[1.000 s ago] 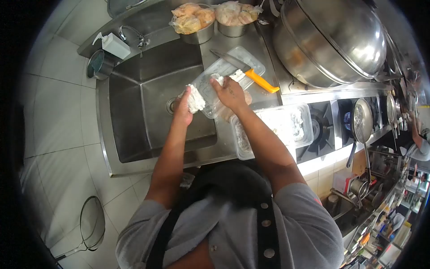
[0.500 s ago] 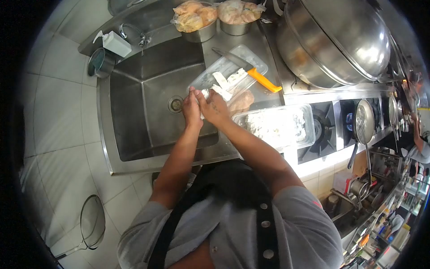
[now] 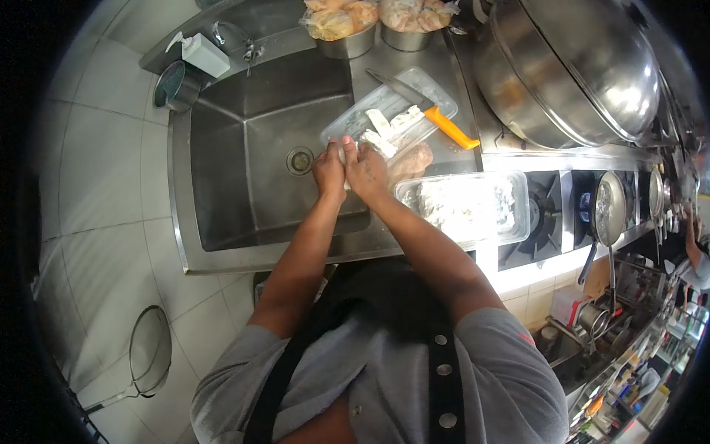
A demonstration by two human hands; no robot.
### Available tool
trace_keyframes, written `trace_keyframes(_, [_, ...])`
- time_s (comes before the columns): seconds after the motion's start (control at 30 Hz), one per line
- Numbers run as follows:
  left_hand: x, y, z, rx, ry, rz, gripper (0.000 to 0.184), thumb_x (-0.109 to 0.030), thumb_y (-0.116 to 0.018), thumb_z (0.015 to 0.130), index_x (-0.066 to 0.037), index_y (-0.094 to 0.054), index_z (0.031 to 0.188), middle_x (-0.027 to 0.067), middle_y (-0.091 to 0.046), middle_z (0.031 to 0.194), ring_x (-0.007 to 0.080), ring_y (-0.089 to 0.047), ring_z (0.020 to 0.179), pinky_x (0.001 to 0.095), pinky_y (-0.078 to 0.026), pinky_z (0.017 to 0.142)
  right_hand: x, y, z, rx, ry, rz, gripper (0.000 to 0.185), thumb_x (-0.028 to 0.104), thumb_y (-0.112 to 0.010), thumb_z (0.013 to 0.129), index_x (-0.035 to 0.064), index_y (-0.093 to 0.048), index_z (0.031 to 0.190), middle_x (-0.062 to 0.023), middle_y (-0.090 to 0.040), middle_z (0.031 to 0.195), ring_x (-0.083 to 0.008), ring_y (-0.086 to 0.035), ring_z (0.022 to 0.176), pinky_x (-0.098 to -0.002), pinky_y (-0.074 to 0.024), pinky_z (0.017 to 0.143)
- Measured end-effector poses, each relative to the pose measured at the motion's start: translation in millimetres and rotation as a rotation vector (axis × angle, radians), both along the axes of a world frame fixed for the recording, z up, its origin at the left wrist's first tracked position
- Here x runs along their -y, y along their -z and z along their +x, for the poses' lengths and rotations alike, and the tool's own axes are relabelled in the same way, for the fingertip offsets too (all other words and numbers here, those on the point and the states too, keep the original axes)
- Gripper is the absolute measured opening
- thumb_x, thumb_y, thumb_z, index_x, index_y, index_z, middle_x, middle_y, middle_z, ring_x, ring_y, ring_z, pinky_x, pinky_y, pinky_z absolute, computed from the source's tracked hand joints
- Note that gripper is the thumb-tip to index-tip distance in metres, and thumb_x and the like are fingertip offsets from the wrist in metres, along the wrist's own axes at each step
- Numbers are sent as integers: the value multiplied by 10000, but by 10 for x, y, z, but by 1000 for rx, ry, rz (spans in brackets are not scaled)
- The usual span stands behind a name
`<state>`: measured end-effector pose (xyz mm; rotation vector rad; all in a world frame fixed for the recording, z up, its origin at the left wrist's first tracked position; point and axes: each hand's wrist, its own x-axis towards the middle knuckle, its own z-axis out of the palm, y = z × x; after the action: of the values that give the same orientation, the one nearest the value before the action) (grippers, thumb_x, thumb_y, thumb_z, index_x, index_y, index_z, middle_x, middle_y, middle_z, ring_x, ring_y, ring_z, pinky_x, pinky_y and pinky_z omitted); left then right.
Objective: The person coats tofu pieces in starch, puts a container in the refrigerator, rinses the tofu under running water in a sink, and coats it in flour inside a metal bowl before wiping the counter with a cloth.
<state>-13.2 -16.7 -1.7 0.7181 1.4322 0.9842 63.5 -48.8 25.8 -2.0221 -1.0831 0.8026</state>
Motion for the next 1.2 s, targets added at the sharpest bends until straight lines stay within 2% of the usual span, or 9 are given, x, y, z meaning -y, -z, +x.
trace_keyframes(0.27, [-13, -268, 30, -212, 152, 41, 383, -315, -559, 919, 45, -620, 803, 68, -625, 747, 151, -544, 661, 299, -437, 630, -23, 94, 41, 35, -5, 91, 629, 547, -382, 931, -25, -595, 779, -271, -598, 726, -447, -587, 772, -475, -444, 692])
trace_keyframes(0.43, [7, -11, 46, -19, 10, 99, 366, -293, -557, 919, 43, -620, 789, 71, -623, 743, 139, -556, 669, 298, -436, 617, -42, -29, 53, 29, -59, 121, 578, 493, -466, 919, -31, -588, 708, -258, -585, 640, -437, -587, 669, -443, -454, 625])
trace_keyframes(0.63, [-19, 55, 107, 84, -87, 81, 358, -271, -550, 922, 15, -577, 708, 43, -561, 648, 122, -500, 600, 307, -405, 561, -128, 178, 134, -159, -26, 207, 588, 479, -489, 923, -30, -586, 644, -150, -521, 493, -238, -518, 517, -374, -435, 566])
trace_keyframes(0.73, [-69, 42, 119, 160, -70, 54, 389, -303, -574, 914, -12, -552, 658, 32, -529, 595, 117, -472, 539, 307, -389, 511, -107, 71, 167, -336, 40, 58, 598, 513, -501, 911, -36, -631, 712, -115, -587, 591, -182, -496, 542, -341, -445, 570])
trace_keyframes(0.83, [-148, 16, 6, 328, 1, -72, 421, -365, -598, 901, -36, -543, 644, 34, -528, 589, 127, -487, 506, 303, -394, 480, -169, 151, 264, -481, 164, -66, 644, 548, -493, 886, -75, -654, 841, -231, -629, 756, -316, -612, 796, -383, -448, 785])
trace_keyframes(0.87, [-163, 7, -38, 395, 29, -133, 434, -386, -603, 897, -44, -538, 637, 35, -528, 586, 131, -493, 494, 302, -396, 469, -188, 186, 312, -552, 248, -60, 634, 549, -512, 880, -70, -649, 882, -192, -629, 791, -266, -593, 781, -360, -456, 761])
trace_keyframes(1.0, [-345, -32, -154, 90, 136, -110, 513, -520, -582, 872, -57, -530, 658, 37, -511, 566, 133, -486, 456, 302, -399, 452, -248, 456, 743, -513, 329, 10, 575, 532, -566, 868, -30, -634, 970, -101, -634, 836, -165, -581, 775, -324, -478, 700])
trace_keyframes(1.13, [-675, 91, -132, -468, 442, 283, 425, -392, -613, 797, 26, -592, 872, 171, -650, 843, 307, -635, 743, 361, -485, 657, -154, 70, 1079, -335, 224, -36, 451, 475, -615, 847, 29, -625, 920, -64, -616, 779, -147, -579, 708, -309, -477, 620])
trace_keyframes(1.2, [-712, -26, -81, -573, 560, 243, 395, -291, -623, 746, 46, -597, 951, 219, -649, 971, 357, -629, 909, 378, -492, 769, -103, -21, 1250, -137, 146, -78, 435, 460, -634, 832, 33, -617, 916, -59, -604, 753, -142, -579, 701, -305, -478, 613])
